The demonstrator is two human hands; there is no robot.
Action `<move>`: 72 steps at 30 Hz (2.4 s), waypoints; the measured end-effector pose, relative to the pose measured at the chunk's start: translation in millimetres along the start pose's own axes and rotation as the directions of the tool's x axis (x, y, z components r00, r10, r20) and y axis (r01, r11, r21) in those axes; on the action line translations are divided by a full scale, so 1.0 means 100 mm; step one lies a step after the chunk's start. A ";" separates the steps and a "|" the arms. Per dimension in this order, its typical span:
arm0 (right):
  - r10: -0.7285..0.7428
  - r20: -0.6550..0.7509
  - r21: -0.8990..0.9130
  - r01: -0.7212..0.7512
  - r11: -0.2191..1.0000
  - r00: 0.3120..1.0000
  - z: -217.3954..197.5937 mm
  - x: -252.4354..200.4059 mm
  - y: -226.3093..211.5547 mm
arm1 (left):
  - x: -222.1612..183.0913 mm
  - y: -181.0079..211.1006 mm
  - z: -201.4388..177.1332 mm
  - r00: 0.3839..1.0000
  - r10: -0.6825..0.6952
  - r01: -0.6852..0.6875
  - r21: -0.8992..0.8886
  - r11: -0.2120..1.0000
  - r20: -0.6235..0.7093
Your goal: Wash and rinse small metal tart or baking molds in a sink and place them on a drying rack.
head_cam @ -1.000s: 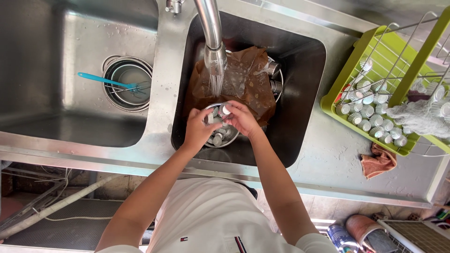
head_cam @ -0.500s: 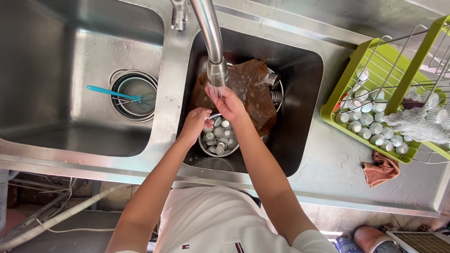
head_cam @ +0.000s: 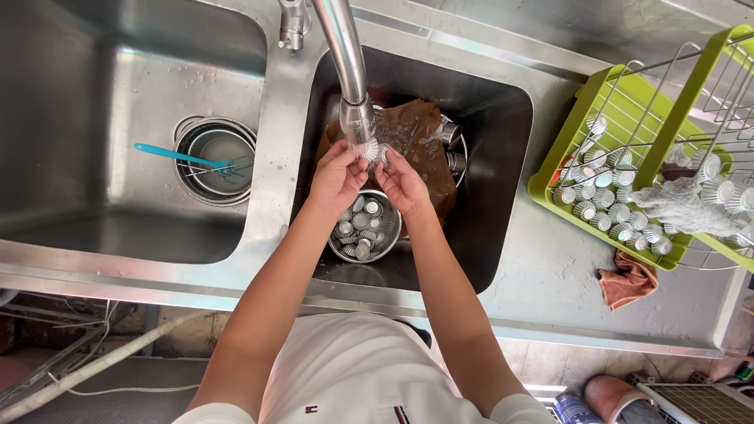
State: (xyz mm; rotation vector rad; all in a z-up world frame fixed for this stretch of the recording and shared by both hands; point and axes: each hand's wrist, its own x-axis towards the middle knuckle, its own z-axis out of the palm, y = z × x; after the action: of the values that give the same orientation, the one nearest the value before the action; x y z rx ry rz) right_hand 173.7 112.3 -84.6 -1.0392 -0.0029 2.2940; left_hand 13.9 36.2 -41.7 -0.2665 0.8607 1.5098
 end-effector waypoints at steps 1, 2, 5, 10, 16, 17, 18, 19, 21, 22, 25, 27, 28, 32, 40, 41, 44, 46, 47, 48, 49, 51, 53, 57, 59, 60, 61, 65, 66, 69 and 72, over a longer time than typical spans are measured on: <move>-0.018 0.046 -0.013 0.019 1.000 0.999 -0.01 -0.02 0.01 | 0.06 -0.03 -0.03 0.998 0.006 -0.001 -0.071 0.997 0.066; -0.022 0.047 -0.010 0.023 1.000 0.999 -0.04 0.00 0.02 | -0.04 0.06 0.13 0.998 0.004 0.001 -0.068 0.998 0.069; -0.023 0.016 -0.025 0.023 0.999 1.000 -0.03 0.01 0.07 | -0.26 0.24 0.41 0.996 -0.060 0.055 -0.083 0.995 -0.065; -0.164 0.232 -0.346 0.239 0.907 0.959 0.22 -0.08 0.18 | 0.03 0.16 -0.18 0.984 0.178 -0.143 0.513 0.846 -0.019; -0.322 0.544 -0.645 0.632 0.430 0.775 0.62 -0.30 0.22 | -0.56 0.49 0.21 0.772 0.446 -0.523 0.852 0.039 0.453; -0.321 0.546 -0.645 0.633 0.429 0.774 0.74 -0.40 0.20 | -0.58 0.51 0.20 0.770 0.449 -0.524 0.851 0.039 0.453; -0.279 0.588 -0.671 0.650 0.357 0.759 0.85 -0.50 0.18 | -0.61 0.53 0.20 0.738 0.445 -0.558 0.829 -0.019 0.507; -0.234 0.625 -0.690 0.667 0.282 0.745 0.95 -0.60 0.15 | -0.64 0.55 0.19 0.704 0.438 -0.591 0.803 -0.076 0.559; -0.214 0.701 -0.693 0.721 0.022 0.681 0.93 -0.61 0.10 | -0.69 0.60 0.19 0.641 0.441 -0.589 0.771 -0.242 0.628; -0.170 0.767 -0.642 0.730 -0.236 0.619 0.92 -0.62 0.08 | -0.72 0.62 0.20 0.581 0.426 -0.566 0.720 -0.401 0.694; -0.192 0.694 -0.683 0.719 0.131 0.694 0.79 -0.48 0.08 | -0.76 0.67 0.27 0.464 0.397 -0.629 0.610 -0.482 0.792; -0.186 0.672 -0.713 0.694 0.099 0.717 1.04 -0.67 0.05 | -0.74 0.63 0.28 0.490 0.368 -0.609 0.612 -0.505 0.791; -0.182 0.648 -0.742 0.667 0.068 0.740 1.17 -0.76 0.04 | -0.73 0.62 0.28 0.516 0.338 -0.589 0.613 -0.527 0.787; -0.212 0.784 -0.621 0.746 -0.241 0.584 1.17 -0.78 -0.04 | -0.64 0.62 0.26 0.523 0.407 -0.625 0.662 -0.414 0.749; -0.134 0.711 -0.695 0.719 0.013 0.690 1.20 -0.80 -0.14 | -0.58 0.61 0.31 0.817 0.338 -0.541 0.824 0.167 0.467; -0.134 0.710 -0.696 0.718 0.014 0.691 1.06 -0.69 -0.13 | -0.57 0.61 0.30 0.818 0.337 -0.540 0.825 0.167 0.467; -0.206 0.598 -0.798 0.599 -0.062 0.775 0.74 -0.42 -0.12 | -0.55 0.62 0.33 0.832 0.290 -0.534 0.824 0.188 0.473; -0.132 0.537 -0.756 0.545 0.363 0.833 0.63 -0.34 -0.10 | -0.57 0.63 0.38 0.813 0.320 -0.556 0.811 0.180 0.486; -0.131 0.536 -0.757 0.543 0.364 0.834 0.61 -0.35 -0.09 | -0.58 0.64 0.38 0.814 0.319 -0.555 0.812 0.181 0.485; -0.182 0.564 -0.739 0.590 0.325 0.806 0.59 -0.35 -0.08 | -0.59 0.65 0.39 0.799 0.316 -0.563 0.821 0.095 0.512; -0.232 0.593 -0.718 0.637 0.283 0.771 0.59 -0.34 -0.08 | -0.59 0.67 0.40 0.782 0.311 -0.570 0.822 0.006 0.540; -0.247 0.585 -0.667 0.631 0.397 0.773 0.76 -0.49 -0.12 | -0.64 0.66 0.46 0.755 0.312 -0.611 0.791 0.018 0.577; -0.264 0.573 -0.604 0.617 0.504 0.776 0.75 -0.52 -0.14 | -0.67 0.64 0.50 0.727 0.309 -0.652 0.758 0.031 0.613; -0.235 0.396 -0.651 0.452 0.610 0.888 0.61 -0.48 -0.09 | -0.67 0.56 0.51 0.614 0.342 -0.724 0.680 -0.116 0.712; -0.270 0.370 -0.639 0.454 0.621 0.889 0.54 -0.47 -0.09 | -0.66 0.51 0.53 0.600 0.337 -0.745 0.660 -0.097 0.726; -0.312 0.446 -0.682 0.544 0.489 0.839 0.46 -0.44 -0.08 | -0.65 0.49 0.55 0.695 0.314 -0.647 0.753 -0.122 0.647; -0.338 0.522 -0.705 0.619 0.347 0.783 0.37 -0.39 -0.06 | -0.65 0.48 0.56 0.778 0.292 -0.536 0.830 -0.156 0.557; -0.394 0.539 -0.737 0.643 0.207 0.744 0.21 -0.32 -0.04 | -0.62 0.42 0.57 0.723 0.342 -0.614 0.785 -0.080 0.600; -0.333 0.474 -0.685 0.579 0.442 0.815 0.19 -0.30 -0.02 | -0.61 0.41 0.55 0.693 0.370 -0.643 0.763 -0.071 0.619; -0.265 0.414 -0.625 0.483 0.613 0.871 0.37 -0.38 -0.05 | -0.59 0.43 0.54 0.672 0.380 -0.651 0.752 -0.105 0.635; -0.337 0.487 -0.701 0.591 0.400 0.806 0.52 -0.46 -0.11 | -0.67 0.48 0.69 0.728 0.353 -0.579 0.803 -0.141 0.588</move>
State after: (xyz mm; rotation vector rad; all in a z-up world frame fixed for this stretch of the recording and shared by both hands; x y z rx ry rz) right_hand 167.4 109.4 -14.8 -0.9275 -1.4787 1.7999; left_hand 2.6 34.3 65.1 1.4421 1.7965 1.1169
